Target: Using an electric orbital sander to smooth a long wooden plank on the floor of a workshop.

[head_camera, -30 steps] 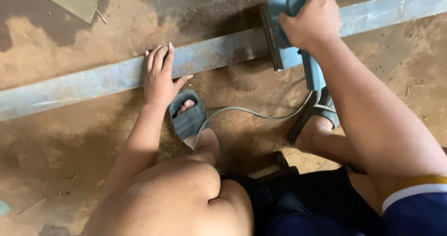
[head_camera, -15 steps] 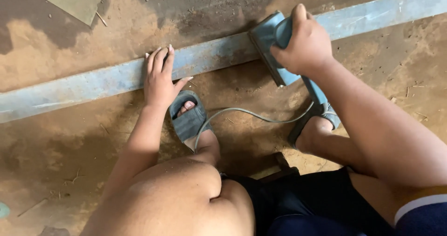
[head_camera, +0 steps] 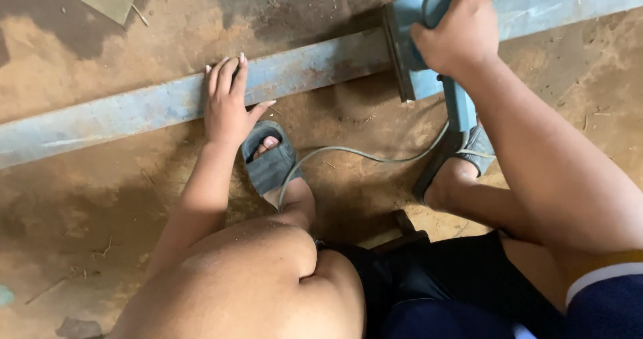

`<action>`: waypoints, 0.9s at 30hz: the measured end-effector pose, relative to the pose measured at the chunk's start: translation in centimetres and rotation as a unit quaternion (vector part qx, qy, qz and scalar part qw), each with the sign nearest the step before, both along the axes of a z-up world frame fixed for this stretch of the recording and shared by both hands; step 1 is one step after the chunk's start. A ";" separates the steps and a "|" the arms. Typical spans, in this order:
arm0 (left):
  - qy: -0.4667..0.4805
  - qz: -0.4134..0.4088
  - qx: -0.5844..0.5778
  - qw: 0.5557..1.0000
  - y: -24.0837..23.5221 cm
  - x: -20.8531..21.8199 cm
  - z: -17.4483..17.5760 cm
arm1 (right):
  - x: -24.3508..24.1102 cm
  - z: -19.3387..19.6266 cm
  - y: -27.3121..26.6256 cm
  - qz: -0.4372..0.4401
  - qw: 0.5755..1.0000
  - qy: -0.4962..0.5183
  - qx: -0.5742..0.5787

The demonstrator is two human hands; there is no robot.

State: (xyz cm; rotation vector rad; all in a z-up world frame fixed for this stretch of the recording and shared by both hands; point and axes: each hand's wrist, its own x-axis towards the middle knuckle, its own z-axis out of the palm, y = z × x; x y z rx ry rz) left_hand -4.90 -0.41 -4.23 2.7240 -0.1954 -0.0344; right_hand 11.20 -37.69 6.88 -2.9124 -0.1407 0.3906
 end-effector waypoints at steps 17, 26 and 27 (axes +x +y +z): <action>0.005 0.010 0.002 1.000 -0.1 0.2 -0.2 | -0.9 1.1 1.2 0.022 0.994 0.102 0.019; -0.024 0.008 -0.010 1.000 -0.1 0.4 -0.2 | -0.8 0.8 0.7 0.066 0.994 0.060 0.063; -0.020 0.006 -0.008 1.000 -0.1 0.3 -0.3 | -0.5 0.6 0.2 0.038 0.998 0.033 0.042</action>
